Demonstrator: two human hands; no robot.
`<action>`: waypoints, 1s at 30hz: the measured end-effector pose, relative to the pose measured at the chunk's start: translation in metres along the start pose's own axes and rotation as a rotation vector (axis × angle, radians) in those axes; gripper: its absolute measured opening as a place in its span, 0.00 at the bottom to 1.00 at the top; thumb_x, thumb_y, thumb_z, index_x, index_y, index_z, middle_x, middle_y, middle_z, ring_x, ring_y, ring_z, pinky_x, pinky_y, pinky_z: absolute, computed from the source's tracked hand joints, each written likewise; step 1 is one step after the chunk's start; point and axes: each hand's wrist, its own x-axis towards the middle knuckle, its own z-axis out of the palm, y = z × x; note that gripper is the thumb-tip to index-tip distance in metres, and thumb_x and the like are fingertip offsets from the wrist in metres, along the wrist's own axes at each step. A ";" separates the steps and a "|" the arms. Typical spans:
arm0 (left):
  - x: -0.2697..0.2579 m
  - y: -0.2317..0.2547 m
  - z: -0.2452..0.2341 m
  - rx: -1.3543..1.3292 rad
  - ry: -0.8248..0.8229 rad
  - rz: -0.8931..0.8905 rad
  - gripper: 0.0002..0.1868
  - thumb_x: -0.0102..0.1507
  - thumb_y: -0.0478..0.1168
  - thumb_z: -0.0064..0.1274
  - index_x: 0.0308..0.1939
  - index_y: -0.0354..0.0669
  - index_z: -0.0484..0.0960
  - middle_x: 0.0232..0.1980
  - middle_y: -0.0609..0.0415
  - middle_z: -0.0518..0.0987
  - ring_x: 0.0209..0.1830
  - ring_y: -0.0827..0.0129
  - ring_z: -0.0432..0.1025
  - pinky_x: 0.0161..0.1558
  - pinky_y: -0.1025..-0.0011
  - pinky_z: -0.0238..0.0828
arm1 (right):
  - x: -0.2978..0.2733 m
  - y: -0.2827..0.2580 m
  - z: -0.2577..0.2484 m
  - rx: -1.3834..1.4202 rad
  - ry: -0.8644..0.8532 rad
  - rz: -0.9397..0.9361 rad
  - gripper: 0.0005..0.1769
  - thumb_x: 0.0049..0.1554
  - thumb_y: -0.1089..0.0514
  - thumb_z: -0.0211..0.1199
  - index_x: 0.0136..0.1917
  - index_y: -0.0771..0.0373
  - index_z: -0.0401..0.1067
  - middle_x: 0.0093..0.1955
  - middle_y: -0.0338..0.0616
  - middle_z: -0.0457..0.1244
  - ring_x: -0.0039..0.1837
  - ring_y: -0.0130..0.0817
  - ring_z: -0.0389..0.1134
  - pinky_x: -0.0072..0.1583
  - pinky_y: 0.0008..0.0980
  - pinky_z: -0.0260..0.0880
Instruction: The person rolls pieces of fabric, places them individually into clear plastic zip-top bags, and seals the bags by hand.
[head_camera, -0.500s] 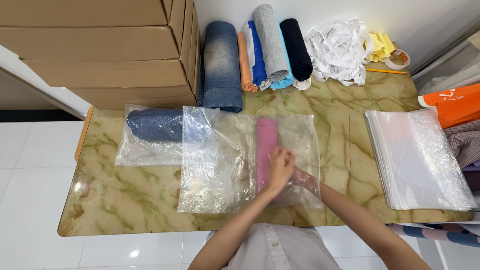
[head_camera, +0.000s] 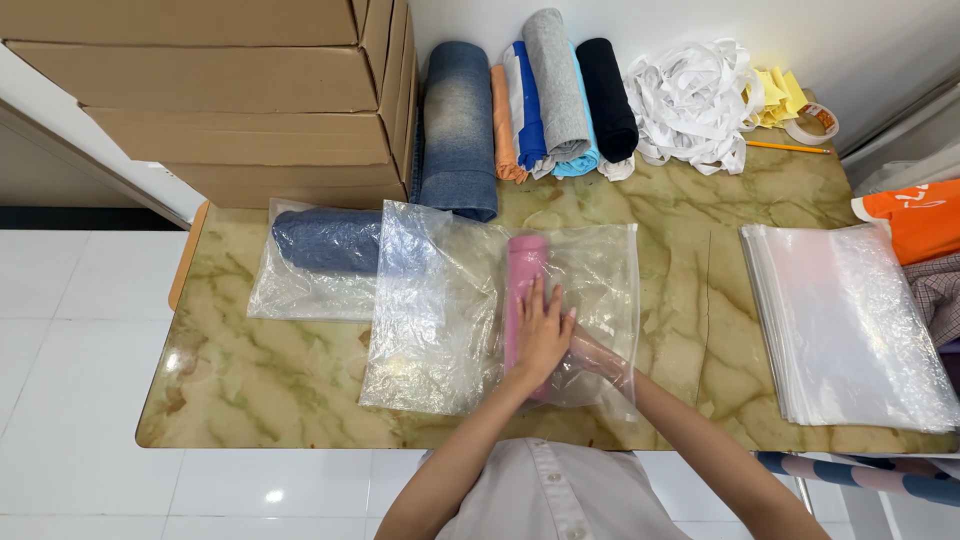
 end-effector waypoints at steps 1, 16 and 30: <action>0.002 -0.006 0.012 0.001 0.000 0.000 0.27 0.73 0.51 0.38 0.73 0.43 0.65 0.81 0.36 0.48 0.82 0.45 0.42 0.76 0.43 0.34 | -0.007 -0.006 0.002 -0.008 0.005 -0.010 0.38 0.63 0.56 0.57 0.81 0.62 0.46 0.71 0.63 0.57 0.72 0.57 0.56 0.70 0.57 0.55; 0.002 -0.019 0.063 0.195 -0.089 0.075 0.35 0.72 0.53 0.36 0.74 0.29 0.55 0.81 0.29 0.40 0.84 0.45 0.33 0.80 0.53 0.25 | -0.064 -0.040 -0.039 -0.113 0.375 -0.146 0.35 0.57 0.40 0.65 0.67 0.67 0.69 0.56 0.55 0.67 0.53 0.46 0.67 0.43 0.33 0.68; 0.004 -0.032 0.070 0.456 -0.126 0.107 0.35 0.71 0.50 0.36 0.74 0.28 0.52 0.82 0.30 0.40 0.84 0.46 0.31 0.80 0.55 0.17 | -0.017 -0.008 -0.031 -0.707 0.534 0.032 0.38 0.55 0.28 0.64 0.62 0.58 0.61 0.56 0.67 0.67 0.64 0.64 0.68 0.64 0.58 0.68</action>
